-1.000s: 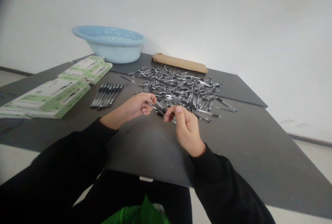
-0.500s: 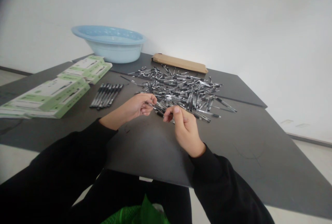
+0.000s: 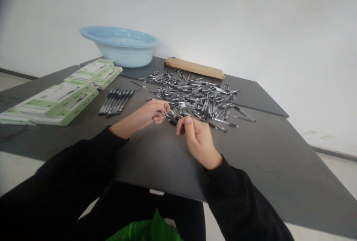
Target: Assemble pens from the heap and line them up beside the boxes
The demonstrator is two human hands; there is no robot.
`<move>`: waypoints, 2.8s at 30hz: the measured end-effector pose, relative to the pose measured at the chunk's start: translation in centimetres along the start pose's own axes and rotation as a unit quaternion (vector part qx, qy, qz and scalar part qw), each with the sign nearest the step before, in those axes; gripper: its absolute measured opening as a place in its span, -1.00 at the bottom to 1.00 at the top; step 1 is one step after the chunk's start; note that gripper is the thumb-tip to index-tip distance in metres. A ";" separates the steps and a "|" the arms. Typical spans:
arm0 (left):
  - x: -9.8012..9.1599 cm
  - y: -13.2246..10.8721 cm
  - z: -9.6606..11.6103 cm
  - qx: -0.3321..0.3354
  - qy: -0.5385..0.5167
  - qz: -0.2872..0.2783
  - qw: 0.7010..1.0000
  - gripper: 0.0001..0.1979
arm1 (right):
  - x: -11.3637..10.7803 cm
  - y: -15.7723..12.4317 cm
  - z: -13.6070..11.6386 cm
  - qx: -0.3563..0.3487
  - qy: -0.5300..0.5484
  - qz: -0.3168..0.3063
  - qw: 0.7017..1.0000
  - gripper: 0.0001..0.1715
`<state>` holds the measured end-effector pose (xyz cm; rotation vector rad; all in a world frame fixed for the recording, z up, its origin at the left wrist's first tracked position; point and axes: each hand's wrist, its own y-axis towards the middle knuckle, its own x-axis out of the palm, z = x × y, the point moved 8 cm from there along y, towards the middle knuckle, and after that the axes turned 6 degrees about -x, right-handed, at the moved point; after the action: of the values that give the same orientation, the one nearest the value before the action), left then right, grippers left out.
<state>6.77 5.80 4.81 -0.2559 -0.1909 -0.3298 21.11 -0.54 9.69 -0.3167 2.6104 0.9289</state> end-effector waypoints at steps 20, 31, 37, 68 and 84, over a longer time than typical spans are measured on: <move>-0.8 0.2 0.0 -0.031 -0.032 0.000 0.999 -0.90 | -1.0 -0.3 -0.6 0.006 0.019 0.063 0.998 -0.40; -2.8 1.2 -0.1 0.016 0.061 0.110 0.992 -0.86 | -0.1 0.1 0.4 -0.015 -0.065 -0.017 0.998 -0.44; -2.9 2.0 -0.8 0.049 0.170 0.131 0.975 -0.88 | 0.2 0.4 0.3 -0.038 -0.116 -0.058 0.991 -0.52; -11.1 -1.1 3.5 0.142 0.575 0.248 0.767 -0.69 | -2.4 1.2 9.4 -0.040 -0.374 -0.048 0.925 -0.75; -9.9 -1.3 2.5 0.112 0.661 0.231 0.706 -0.73 | 3.4 2.2 7.2 -0.070 -0.289 -0.106 0.949 -0.85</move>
<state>-3.24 8.22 5.24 0.2267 1.2595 0.0776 19.11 5.40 4.39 -0.2985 1.9405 0.9594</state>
